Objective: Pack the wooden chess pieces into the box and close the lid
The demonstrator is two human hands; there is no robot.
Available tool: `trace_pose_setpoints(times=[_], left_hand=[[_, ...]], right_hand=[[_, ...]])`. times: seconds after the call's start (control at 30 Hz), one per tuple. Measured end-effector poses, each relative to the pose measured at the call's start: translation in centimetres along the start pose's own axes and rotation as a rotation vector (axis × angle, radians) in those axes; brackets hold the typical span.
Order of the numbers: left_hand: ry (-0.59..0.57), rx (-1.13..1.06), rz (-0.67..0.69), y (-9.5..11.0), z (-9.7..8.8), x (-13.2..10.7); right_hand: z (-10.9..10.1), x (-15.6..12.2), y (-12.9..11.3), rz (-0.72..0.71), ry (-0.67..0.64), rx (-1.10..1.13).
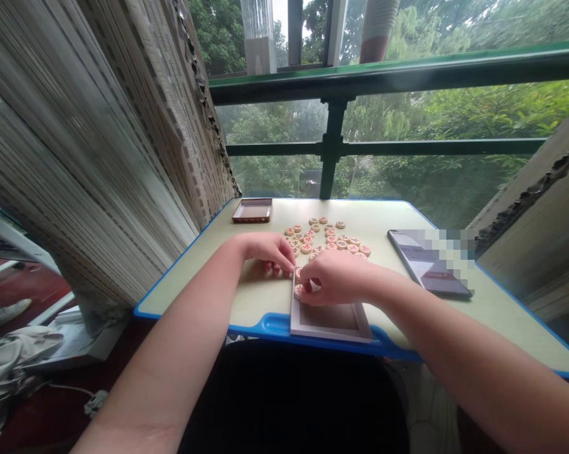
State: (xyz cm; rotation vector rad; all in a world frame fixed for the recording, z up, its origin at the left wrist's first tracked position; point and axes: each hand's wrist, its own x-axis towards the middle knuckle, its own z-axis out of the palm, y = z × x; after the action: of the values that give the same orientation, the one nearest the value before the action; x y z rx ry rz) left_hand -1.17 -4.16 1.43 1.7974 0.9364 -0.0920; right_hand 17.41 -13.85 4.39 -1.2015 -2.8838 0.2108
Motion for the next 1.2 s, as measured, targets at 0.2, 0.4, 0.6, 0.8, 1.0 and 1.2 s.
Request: trace_pose_setpoints(times=[0.2, 0.4, 0.6, 0.8, 1.0, 1.2], left_hand=[[0.004, 0.010, -0.003, -0.1, -0.1, 0.2], [0.003, 0.001, -0.005, -0.2, -0.1, 0.1], [0.015, -0.009, -0.005, -0.1, 0.0, 0.1], [0.006, 0.001, -0.012, -0.1, 0.0, 0.1], [0.011, -0.009, -0.012, -0.1, 0.0, 0.1], [0.005, -0.008, -0.015, -0.1, 0.0, 0.2]], right_hand=[[0.8, 0.5, 0.1, -0.034, 0.031, -0.061], [0.8, 0.5, 0.2, -0.034, 0.027, -0.068], [0.2, 0.2, 0.5, -0.009, 0.007, -0.033], [0.0, 0.0, 0.9, 0.043, -0.010, -0.056], [0.1, 0.1, 1.0, 0.026, -0.003, -0.063], [0.4, 0.1, 1.1, -0.006, -0.001, -0.043]])
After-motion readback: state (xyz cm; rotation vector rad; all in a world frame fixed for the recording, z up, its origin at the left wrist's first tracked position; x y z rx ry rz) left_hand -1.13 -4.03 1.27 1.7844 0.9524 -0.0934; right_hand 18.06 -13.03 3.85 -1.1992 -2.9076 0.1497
